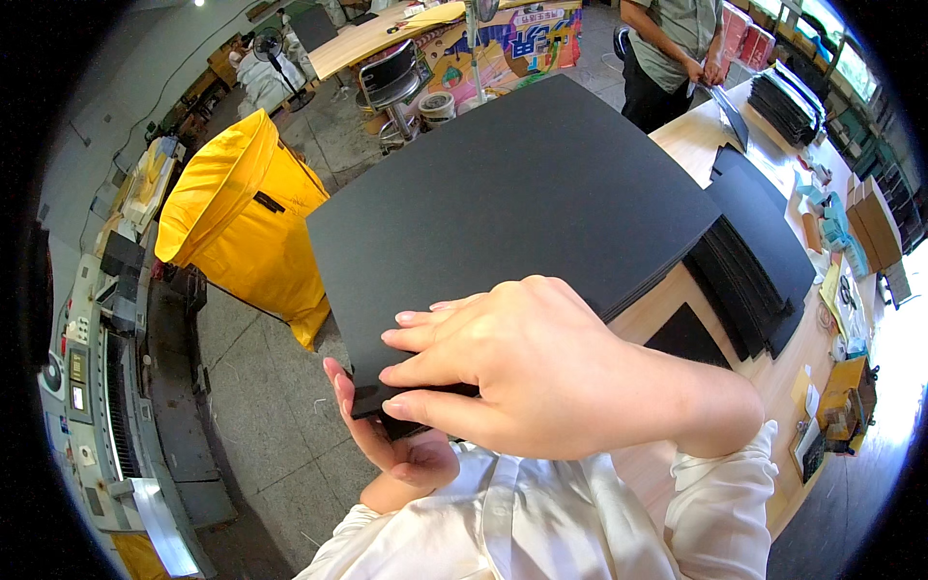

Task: The person repeatedly picks up black rectangular sheets from a large stack on the left and places them onto a smaller stack on the right. The person handles the sheets one at a time, aligning them before adding them to the growing pile.

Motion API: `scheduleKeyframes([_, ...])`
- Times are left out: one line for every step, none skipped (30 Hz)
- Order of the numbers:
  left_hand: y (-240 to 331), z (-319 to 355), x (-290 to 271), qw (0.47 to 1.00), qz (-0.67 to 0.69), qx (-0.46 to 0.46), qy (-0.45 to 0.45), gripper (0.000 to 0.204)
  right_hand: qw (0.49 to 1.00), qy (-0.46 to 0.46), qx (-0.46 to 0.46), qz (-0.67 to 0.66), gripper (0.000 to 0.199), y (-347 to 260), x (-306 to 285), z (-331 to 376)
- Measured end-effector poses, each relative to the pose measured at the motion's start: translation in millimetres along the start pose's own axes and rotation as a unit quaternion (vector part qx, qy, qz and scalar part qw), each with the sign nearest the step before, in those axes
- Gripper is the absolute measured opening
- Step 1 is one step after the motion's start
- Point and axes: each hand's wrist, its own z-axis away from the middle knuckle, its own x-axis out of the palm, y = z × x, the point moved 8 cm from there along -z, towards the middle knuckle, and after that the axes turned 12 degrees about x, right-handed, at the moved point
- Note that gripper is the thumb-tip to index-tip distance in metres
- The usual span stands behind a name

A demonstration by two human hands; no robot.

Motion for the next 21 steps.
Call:
scheduleKeyframes([0.0, 0.3, 0.2, 1.0, 0.0, 0.001, 0.002, 0.062, 1.0, 0.0, 0.0, 0.001, 0.025, 0.2, -0.1, 0.1])
scheduleKeyframes([-0.2, 0.8, 0.5, 1.0, 0.0, 0.002, 0.003, 0.062, 1.0, 0.0, -0.001, 0.001, 0.025, 0.4, -0.1, 0.1])
scheduleKeyframes([-0.2, 1.0, 0.8, 1.0, 0.0, 0.003, 0.005, 0.062, 1.0, 0.001, -0.002, 0.001, 0.025, 0.7, 0.0, 0.2])
scheduleKeyframes([-0.3, 0.8, 1.1, 1.0, 0.0, 0.002, 0.005, 0.062, 1.0, 0.001, -0.003, 0.001, 0.025, 0.8, 0.1, 0.1])
scheduleKeyframes([-0.3, 0.5, 1.4, 1.0, 0.0, 0.0, 0.005, 0.062, 1.0, 0.001, -0.003, 0.002, 0.025, 0.7, 0.1, 0.0])
scheduleKeyframes([-0.3, 0.4, 1.6, 1.0, 0.0, -0.002, 0.006, 0.063, 1.0, 0.001, -0.004, 0.002, 0.025, 0.6, 0.0, -0.1])
scheduleKeyframes([-0.1, 0.6, 1.7, 1.0, 0.002, -0.003, 0.007, 0.063, 1.0, 0.001, -0.005, 0.003, 0.025, 0.5, -0.2, 0.1])
scheduleKeyframes([0.1, 0.8, 1.8, 1.0, 0.004, -0.003, 0.008, 0.063, 1.0, 0.003, -0.007, 0.009, 0.025, 0.8, 0.0, 0.4])
scheduleKeyframes([0.3, 0.9, 1.8, 1.0, 0.006, -0.003, 0.009, 0.063, 1.0, 0.004, -0.01, 0.014, 0.025, 1.5, 0.5, 0.6])
scheduleKeyframes([0.3, 0.1, 2.4, 1.0, 0.007, -0.003, 0.005, 0.063, 1.0, 0.006, -0.012, 0.02, 0.026, 2.0, 0.8, 0.7])
scheduleKeyframes([0.6, -1.4, 2.7, 1.0, 0.007, -0.004, 0.001, 0.063, 1.0, 0.006, -0.012, 0.02, 0.026, 2.2, 0.7, 0.7])
scheduleKeyframes([0.6, -2.1, 3.2, 1.0, 0.008, -0.004, -0.004, 0.063, 1.0, 0.007, -0.012, 0.021, 0.026, 2.1, 0.6, 0.8])
scheduleKeyframes([0.5, -1.9, 3.2, 1.0, 0.008, -0.003, -0.006, 0.063, 1.0, 0.007, -0.012, 0.022, 0.026, 1.9, 0.6, 0.7])
scheduleKeyframes([0.4, -1.4, 3.3, 1.0, 0.008, -0.002, -0.007, 0.063, 1.0, 0.007, -0.013, 0.021, 0.026, 1.7, 0.7, 0.6])
scheduleKeyframes([0.4, -1.2, 3.4, 1.0, 0.008, -0.001, -0.009, 0.063, 1.0, 0.007, -0.014, 0.021, 0.026, 1.6, 0.7, 0.6])
scheduleKeyframes([0.5, -1.5, 3.4, 1.0, 0.007, -0.002, -0.01, 0.063, 1.0, 0.007, -0.015, 0.021, 0.026, 1.6, 0.7, 0.7])
scheduleKeyframes([0.8, -2.0, 3.4, 1.0, 0.006, -0.002, -0.011, 0.063, 1.0, 0.007, -0.014, 0.019, 0.026, 1.8, 0.6, 0.8])
scheduleKeyframes([1.1, -2.3, 3.6, 1.0, 0.005, -0.001, -0.012, 0.063, 1.0, 0.006, -0.013, 0.018, 0.026, 2.0, 0.4, 1.1])
scheduleKeyframes([1.0, -2.2, 3.8, 1.0, 0.005, -0.002, -0.013, 0.063, 1.0, 0.006, -0.013, 0.016, 0.026, 2.2, 0.4, 1.2])
scheduleKeyframes([1.0, -2.0, 4.1, 1.0, 0.004, -0.002, -0.014, 0.063, 1.0, 0.006, -0.013, 0.016, 0.026, 2.2, 0.3, 1.3])
scheduleKeyframes([1.0, -1.9, 4.3, 1.0, 0.003, -0.002, -0.015, 0.063, 1.0, 0.006, -0.013, 0.016, 0.026, 2.0, 0.2, 1.3])
